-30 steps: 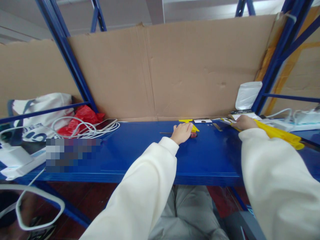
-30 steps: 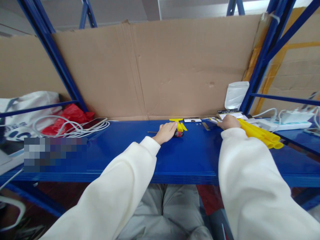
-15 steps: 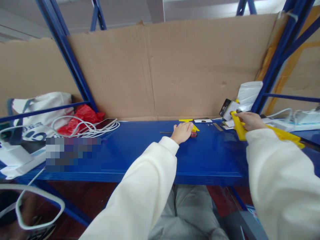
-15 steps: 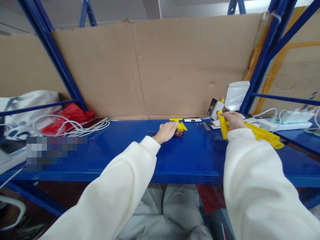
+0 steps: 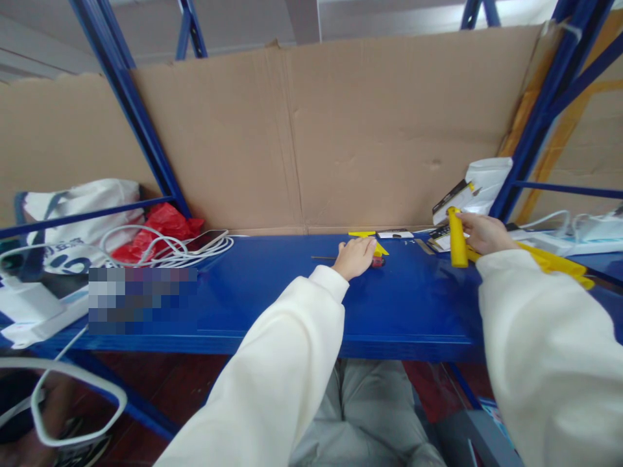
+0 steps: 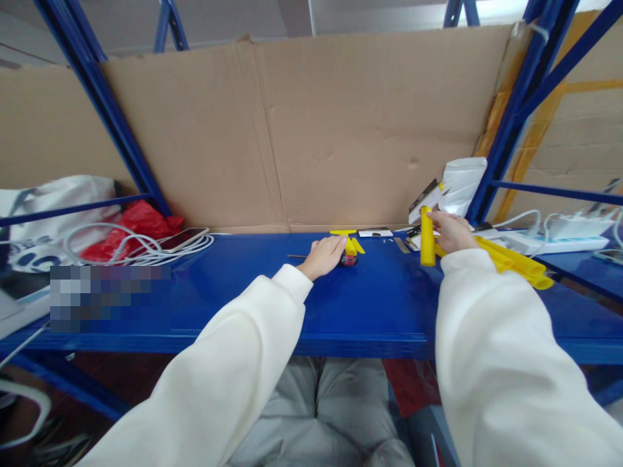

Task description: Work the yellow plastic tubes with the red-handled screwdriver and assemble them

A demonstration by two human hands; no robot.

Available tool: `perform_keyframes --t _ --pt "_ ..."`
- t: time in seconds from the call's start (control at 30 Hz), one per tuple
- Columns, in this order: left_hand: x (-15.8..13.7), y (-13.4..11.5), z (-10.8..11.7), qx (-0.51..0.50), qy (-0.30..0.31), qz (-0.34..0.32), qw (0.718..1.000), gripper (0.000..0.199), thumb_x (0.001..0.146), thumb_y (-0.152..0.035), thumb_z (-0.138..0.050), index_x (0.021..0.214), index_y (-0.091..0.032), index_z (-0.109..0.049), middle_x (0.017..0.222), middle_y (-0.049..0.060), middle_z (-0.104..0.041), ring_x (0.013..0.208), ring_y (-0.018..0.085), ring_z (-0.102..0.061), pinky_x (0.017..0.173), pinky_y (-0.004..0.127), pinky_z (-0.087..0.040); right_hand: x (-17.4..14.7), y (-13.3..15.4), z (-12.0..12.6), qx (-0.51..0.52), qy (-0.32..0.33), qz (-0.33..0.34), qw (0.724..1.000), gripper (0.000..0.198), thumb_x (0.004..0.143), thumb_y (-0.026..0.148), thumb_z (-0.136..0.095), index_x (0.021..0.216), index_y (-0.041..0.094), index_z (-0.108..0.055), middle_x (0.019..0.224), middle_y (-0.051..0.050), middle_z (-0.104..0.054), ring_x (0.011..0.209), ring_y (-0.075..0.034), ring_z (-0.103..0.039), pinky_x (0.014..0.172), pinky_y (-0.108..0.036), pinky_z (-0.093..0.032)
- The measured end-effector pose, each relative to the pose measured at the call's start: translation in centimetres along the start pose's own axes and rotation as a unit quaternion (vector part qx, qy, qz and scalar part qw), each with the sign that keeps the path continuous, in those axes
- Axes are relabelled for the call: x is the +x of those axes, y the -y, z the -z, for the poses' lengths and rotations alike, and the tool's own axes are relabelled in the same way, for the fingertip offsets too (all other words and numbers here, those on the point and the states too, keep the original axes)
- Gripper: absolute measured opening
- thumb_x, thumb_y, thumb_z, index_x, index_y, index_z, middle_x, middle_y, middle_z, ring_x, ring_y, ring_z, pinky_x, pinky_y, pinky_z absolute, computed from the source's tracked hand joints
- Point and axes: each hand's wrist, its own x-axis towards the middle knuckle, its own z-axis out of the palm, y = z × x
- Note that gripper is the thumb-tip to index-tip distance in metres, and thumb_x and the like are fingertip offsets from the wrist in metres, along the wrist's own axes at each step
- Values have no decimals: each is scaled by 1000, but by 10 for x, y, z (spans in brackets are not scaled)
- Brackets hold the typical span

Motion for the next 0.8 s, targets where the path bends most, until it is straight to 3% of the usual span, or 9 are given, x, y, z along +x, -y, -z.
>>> perform_keyframes --t 0.07,0.1,0.27,0.5,0.57,0.63,0.73,0.8 --pt "1 1 -1 -19 -7 4 1000 44 100 -34 -29 128 -23 -62 138 8 -60 132 26 -49 110 50 -32 -9 9 -3 82 -9 -61 995 22 80 -1 -57 70 17 -48 68 2 -50 59 -8 -47 57 -25 -38" --pt "2 1 -2 -32 -16 7 999 44 100 -34 -30 129 -23 -60 139 9 -59 133 26 -48 111 50 -32 -14 14 -6 98 -7 -57 994 23 79 -1 -59 69 17 -48 67 3 -50 58 -7 -46 56 -24 -37" --pt "10 7 -7 -124 -101 5 987 49 97 -36 -38 142 -19 -46 149 13 -47 142 25 -38 115 46 -29 -36 29 -32 63 29 17 997 22 74 1 -66 75 18 -51 69 2 -55 58 -9 -50 54 -23 -36" --pt "17 14 -3 -212 -252 -19 944 58 95 -42 -45 147 -18 -36 157 15 -32 148 23 -25 119 40 -22 -46 26 -87 -46 179 147 972 32 61 8 -77 81 19 -54 72 0 -63 66 -16 -60 64 -29 -49" --pt "18 16 0 -218 -280 -10 935 56 94 -42 -48 143 -17 -41 156 15 -35 147 23 -28 118 40 -24 -49 25 -99 -86 222 179 955 32 61 11 -78 82 19 -55 74 -1 -64 68 -16 -62 66 -29 -50" --pt "20 19 4 -219 -289 9 932 47 94 -40 -49 135 -17 -51 147 16 -47 140 24 -39 115 39 -29 -54 25 -109 -124 248 213 937 31 61 14 -79 81 18 -56 74 -2 -65 70 -17 -63 67 -29 -50" --pt "20 24 10 -206 -282 43 936 29 94 -36 -51 108 -15 -66 121 16 -65 122 24 -56 107 37 -38 -61 23 -117 -173 251 252 919 26 62 15 -77 79 18 -57 75 -3 -67 72 -17 -64 68 -29 -50" --pt "20 26 11 -186 -277 58 941 25 92 -36 -54 87 -16 -69 105 13 -70 111 23 -61 102 37 -41 -65 20 -119 -198 247 261 912 23 64 14 -73 79 18 -57 76 -3 -67 72 -17 -64 69 -29 -50"
